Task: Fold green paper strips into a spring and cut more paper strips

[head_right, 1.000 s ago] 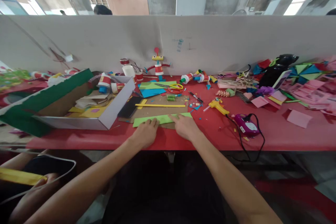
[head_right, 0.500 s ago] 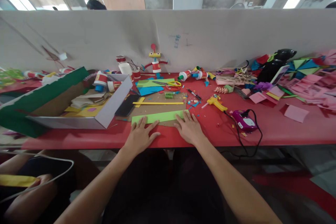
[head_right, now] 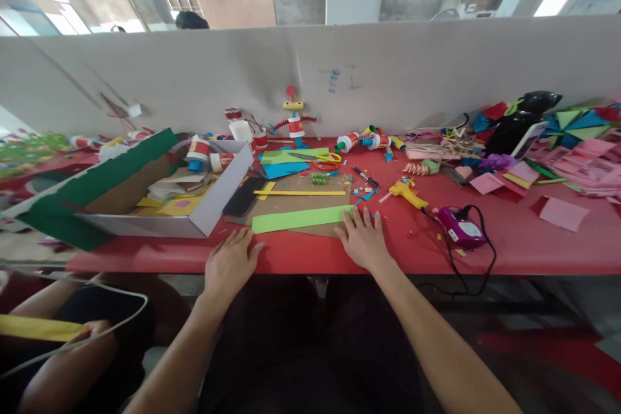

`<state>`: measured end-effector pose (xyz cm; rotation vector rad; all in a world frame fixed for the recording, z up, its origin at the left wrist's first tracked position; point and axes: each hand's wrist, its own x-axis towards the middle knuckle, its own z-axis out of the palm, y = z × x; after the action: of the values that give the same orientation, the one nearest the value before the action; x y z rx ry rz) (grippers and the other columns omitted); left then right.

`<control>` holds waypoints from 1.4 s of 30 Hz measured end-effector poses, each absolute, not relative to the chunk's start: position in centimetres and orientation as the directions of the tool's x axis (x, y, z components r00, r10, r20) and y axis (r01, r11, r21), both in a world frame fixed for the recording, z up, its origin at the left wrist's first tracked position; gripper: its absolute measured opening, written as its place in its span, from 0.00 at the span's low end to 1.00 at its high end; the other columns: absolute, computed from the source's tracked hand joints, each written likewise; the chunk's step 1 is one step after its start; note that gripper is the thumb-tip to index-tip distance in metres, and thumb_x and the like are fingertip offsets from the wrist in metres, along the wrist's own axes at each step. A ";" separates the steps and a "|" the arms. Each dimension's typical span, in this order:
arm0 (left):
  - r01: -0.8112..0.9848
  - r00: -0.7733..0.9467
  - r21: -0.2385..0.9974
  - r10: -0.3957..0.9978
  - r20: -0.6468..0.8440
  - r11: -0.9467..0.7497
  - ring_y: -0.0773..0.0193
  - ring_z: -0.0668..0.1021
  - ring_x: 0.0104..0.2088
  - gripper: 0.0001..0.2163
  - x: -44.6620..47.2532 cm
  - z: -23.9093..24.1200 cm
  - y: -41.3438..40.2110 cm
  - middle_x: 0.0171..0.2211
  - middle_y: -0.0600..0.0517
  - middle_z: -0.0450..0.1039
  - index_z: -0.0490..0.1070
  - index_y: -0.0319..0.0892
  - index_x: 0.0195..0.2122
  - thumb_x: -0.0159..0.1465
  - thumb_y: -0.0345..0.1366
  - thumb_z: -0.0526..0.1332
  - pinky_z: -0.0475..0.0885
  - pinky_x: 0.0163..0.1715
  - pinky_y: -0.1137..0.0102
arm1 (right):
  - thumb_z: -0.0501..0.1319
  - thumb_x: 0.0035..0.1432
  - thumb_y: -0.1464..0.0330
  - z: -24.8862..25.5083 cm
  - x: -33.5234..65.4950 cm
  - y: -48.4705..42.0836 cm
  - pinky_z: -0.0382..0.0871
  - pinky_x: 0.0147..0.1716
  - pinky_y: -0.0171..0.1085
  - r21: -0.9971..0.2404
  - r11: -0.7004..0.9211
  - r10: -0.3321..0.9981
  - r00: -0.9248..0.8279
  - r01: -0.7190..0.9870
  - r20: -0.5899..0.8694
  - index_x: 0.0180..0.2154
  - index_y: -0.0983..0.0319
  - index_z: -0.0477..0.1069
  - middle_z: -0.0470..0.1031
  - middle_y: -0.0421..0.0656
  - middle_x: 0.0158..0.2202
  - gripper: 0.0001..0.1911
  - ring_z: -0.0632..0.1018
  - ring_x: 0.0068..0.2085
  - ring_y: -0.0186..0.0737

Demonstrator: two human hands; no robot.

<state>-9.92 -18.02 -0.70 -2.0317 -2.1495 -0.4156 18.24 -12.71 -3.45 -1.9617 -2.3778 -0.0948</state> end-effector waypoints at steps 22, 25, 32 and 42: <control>0.182 0.236 0.979 0.962 -0.135 0.093 0.61 0.75 0.26 0.14 -5.4 3.4 -10.0 0.26 0.51 0.75 0.73 0.40 0.31 0.43 0.38 0.68 0.67 0.26 0.71 | 0.57 0.52 0.54 -0.5 15.2 -14.3 0.69 0.43 0.43 -0.927 0.207 0.810 0.476 0.312 0.341 0.56 0.63 0.52 0.61 0.55 0.55 0.34 0.69 0.51 0.47; -0.012 0.264 0.979 0.945 -0.195 0.205 0.63 0.75 0.24 0.15 -4.2 3.5 -11.5 0.25 0.51 0.75 0.72 0.40 0.30 0.41 0.37 0.70 0.68 0.26 0.71 | 0.59 0.50 0.55 0.4 13.6 -14.8 0.70 0.38 0.40 -0.998 0.063 0.974 0.220 -0.017 0.058 0.50 0.63 0.63 0.71 0.51 0.46 0.29 0.74 0.44 0.45; 0.106 0.408 0.943 0.851 -0.330 0.315 0.62 0.77 0.24 0.15 -5.2 3.6 -13.8 0.26 0.49 0.76 0.74 0.38 0.31 0.41 0.36 0.70 0.69 0.24 0.71 | 0.69 0.37 0.58 1.3 13.2 -13.8 0.64 0.23 0.32 -0.987 -0.145 0.987 -0.077 -0.066 -0.139 0.24 0.67 0.74 0.75 0.42 0.21 0.17 0.73 0.23 0.34; 0.244 0.431 0.910 0.803 -0.411 0.335 0.64 0.76 0.24 0.14 -8.0 3.5 -14.7 0.27 0.51 0.77 0.73 0.40 0.34 0.45 0.36 0.68 0.68 0.22 0.74 | 0.70 0.36 0.65 4.3 20.8 -9.4 0.60 0.15 0.26 -0.985 -0.112 0.980 0.150 -0.132 -0.131 0.25 0.67 0.74 0.73 0.41 0.18 0.13 0.71 0.19 0.28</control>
<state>-8.03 -14.74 3.48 -3.2383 -2.9546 -1.2900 20.83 -9.38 4.30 -1.2763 -0.9418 1.2340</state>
